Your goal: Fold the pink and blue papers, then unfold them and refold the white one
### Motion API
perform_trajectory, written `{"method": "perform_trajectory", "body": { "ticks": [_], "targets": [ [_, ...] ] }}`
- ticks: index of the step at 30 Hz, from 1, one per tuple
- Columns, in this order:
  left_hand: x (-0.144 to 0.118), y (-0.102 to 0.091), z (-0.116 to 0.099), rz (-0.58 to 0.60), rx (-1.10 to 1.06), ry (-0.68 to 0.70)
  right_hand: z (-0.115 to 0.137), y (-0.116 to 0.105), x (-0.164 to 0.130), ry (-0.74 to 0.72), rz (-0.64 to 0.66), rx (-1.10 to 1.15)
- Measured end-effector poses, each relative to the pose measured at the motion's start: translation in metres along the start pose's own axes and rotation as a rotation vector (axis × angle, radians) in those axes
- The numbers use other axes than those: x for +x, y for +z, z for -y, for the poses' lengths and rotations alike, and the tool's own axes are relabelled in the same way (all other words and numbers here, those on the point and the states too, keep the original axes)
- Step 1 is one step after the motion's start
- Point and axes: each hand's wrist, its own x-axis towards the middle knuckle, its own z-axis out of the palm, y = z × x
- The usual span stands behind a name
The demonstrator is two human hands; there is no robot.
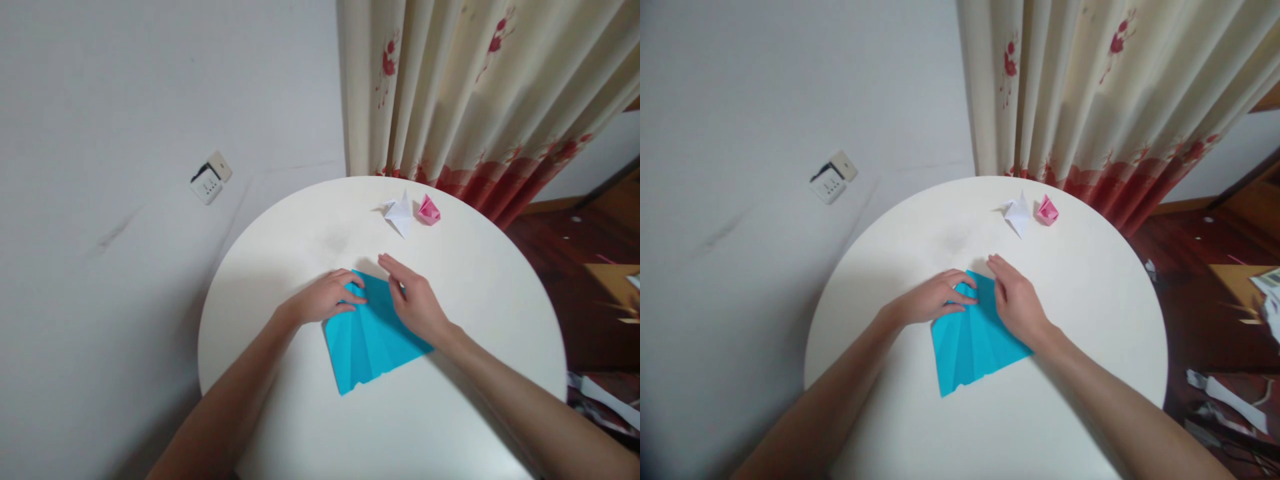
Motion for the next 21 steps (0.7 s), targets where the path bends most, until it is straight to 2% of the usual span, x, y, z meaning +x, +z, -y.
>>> {"method": "perform_trajectory", "body": {
  "ticks": [2,5,8,12,17,21],
  "targets": [
    [0.001,0.000,0.002,-0.010,0.013,-0.009,0.006,0.011,-0.008,-0.056,0.159,-0.044],
    [0.002,0.000,0.008,-0.016,-0.007,-0.012,0.011,0.028,-0.020,-0.053,0.288,-0.153],
    [0.002,0.001,0.014,-0.047,-0.082,-0.022,0.011,0.035,-0.026,-0.081,0.337,-0.233],
    [-0.001,0.003,0.023,-0.120,-0.173,-0.045,0.011,0.033,-0.029,-0.139,0.402,-0.302],
    [-0.002,0.008,0.028,-0.263,-0.030,-0.154,0.014,0.030,-0.029,-0.134,0.455,-0.325],
    [-0.003,0.011,0.030,-0.268,0.073,-0.219,0.014,0.030,-0.029,-0.134,0.469,-0.336]
  ]
}}
